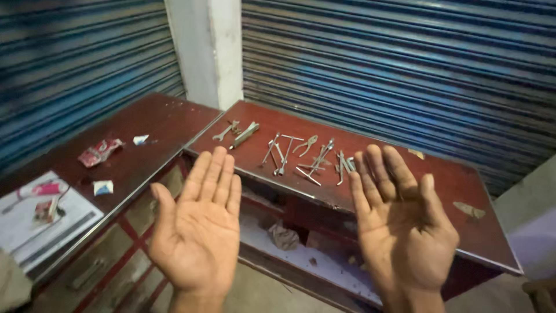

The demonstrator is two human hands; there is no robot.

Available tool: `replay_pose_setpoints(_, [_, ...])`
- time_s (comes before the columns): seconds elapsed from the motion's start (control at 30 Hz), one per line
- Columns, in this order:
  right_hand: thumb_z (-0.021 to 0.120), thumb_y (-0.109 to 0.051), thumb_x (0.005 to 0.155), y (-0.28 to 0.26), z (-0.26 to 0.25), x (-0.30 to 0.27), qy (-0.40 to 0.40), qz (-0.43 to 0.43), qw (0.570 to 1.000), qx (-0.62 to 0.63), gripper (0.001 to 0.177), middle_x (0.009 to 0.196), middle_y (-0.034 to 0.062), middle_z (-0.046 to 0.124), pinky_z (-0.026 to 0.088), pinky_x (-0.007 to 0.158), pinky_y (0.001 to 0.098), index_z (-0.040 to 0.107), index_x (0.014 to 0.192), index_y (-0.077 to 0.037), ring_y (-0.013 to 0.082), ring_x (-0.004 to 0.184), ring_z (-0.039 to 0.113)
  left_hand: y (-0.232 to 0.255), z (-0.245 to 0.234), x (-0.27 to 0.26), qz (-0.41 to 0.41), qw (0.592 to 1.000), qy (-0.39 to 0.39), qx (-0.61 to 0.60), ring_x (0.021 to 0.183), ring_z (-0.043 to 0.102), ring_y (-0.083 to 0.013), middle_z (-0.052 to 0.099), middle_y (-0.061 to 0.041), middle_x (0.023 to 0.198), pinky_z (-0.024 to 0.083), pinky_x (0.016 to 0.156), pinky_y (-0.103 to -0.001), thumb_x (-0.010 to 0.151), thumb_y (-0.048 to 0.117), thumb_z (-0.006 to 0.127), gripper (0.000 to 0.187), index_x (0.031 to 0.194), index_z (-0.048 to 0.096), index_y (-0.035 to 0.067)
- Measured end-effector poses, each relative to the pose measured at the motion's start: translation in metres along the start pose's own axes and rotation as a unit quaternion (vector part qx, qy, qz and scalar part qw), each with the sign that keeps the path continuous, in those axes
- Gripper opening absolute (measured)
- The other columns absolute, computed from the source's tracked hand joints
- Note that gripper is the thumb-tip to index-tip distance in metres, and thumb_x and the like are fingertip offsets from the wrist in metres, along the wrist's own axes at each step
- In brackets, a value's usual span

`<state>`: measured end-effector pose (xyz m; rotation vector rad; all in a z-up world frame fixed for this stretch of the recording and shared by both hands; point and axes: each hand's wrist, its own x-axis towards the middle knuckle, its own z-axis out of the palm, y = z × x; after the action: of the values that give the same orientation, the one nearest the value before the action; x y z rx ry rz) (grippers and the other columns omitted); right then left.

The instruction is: The person picks up various metal tools and components from a table, shows them to the camera, and places them into different drawers of a storage cabinet.

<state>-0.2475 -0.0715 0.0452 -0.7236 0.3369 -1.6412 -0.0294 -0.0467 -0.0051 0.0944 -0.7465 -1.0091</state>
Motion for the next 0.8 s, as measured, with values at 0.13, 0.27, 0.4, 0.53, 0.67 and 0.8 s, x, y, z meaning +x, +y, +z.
replay_pose_setpoints(0.13, [0.037,-0.037,0.107,-0.002,0.0,-0.01,0.05,-0.02,0.999,-0.007,0.055,0.15,0.0221,0.051,0.032,0.126,0.05,0.048,0.141,0.005,0.0365,0.15,0.044,-0.015,-0.01,0.004,-0.06,0.925,-0.058,-0.371,0.162,0.011,-0.0436,0.012,-0.038,0.171,0.009,0.132,-0.051,0.113,0.053,0.031,0.089,0.159,0.008,-0.02])
replay_pose_setpoints(0.27, [0.039,-0.036,0.107,-0.006,-0.006,-0.023,0.071,-0.05,0.996,-0.005,0.054,0.15,0.0222,0.051,0.031,0.126,0.051,0.048,0.141,0.005,0.0373,0.151,0.043,-0.031,-0.016,0.002,-0.114,0.833,-0.068,-0.538,0.163,0.01,-0.0442,0.012,-0.038,0.171,0.008,0.133,-0.052,0.116,0.049,0.027,0.085,0.161,0.009,-0.022])
replay_pose_setpoints(0.4, [0.038,-0.036,0.106,-0.009,-0.013,-0.038,0.108,-0.076,0.991,-0.027,0.055,0.151,0.0214,0.052,0.031,0.126,0.0505,0.049,0.142,0.005,0.0361,0.151,0.043,-0.043,-0.017,-0.001,-0.146,0.819,-0.023,-0.554,0.161,0.01,-0.0453,0.012,-0.041,0.169,0.008,0.132,-0.053,0.117,0.048,0.027,0.087,0.158,0.01,-0.027])
replay_pose_setpoints(0.53, [0.037,-0.036,0.107,-0.016,-0.02,-0.04,0.128,-0.091,0.987,-0.044,0.055,0.152,0.021,0.051,0.03,0.126,0.0496,0.048,0.143,0.004,0.0355,0.151,0.043,-0.052,-0.012,0.002,-0.166,0.814,-0.024,-0.556,0.161,0.011,-0.0457,0.013,-0.041,0.169,0.009,0.132,-0.053,0.116,0.047,0.028,0.086,0.158,0.012,-0.027])
replay_pose_setpoints(0.67, [0.036,-0.036,0.107,-0.028,-0.03,-0.035,0.133,-0.102,0.985,-0.046,0.055,0.151,0.0213,0.051,0.03,0.125,0.0498,0.047,0.142,0.004,0.0362,0.15,0.043,-0.07,-0.002,0.005,-0.168,0.805,-0.034,-0.567,0.162,0.011,-0.0456,0.012,-0.041,0.17,0.009,0.133,-0.054,0.117,0.046,0.028,0.085,0.159,0.01,-0.025])
replay_pose_setpoints(0.8, [0.036,-0.035,0.107,-0.043,-0.04,-0.026,0.115,-0.115,0.986,-0.043,0.054,0.152,0.0215,0.05,0.031,0.126,0.0507,0.046,0.143,0.005,0.0362,0.151,0.042,-0.091,0.013,0.01,-0.173,0.805,-0.058,-0.564,0.163,0.011,-0.0454,0.012,-0.04,0.171,0.01,0.134,-0.053,0.117,0.046,0.028,0.083,0.161,0.009,-0.022])
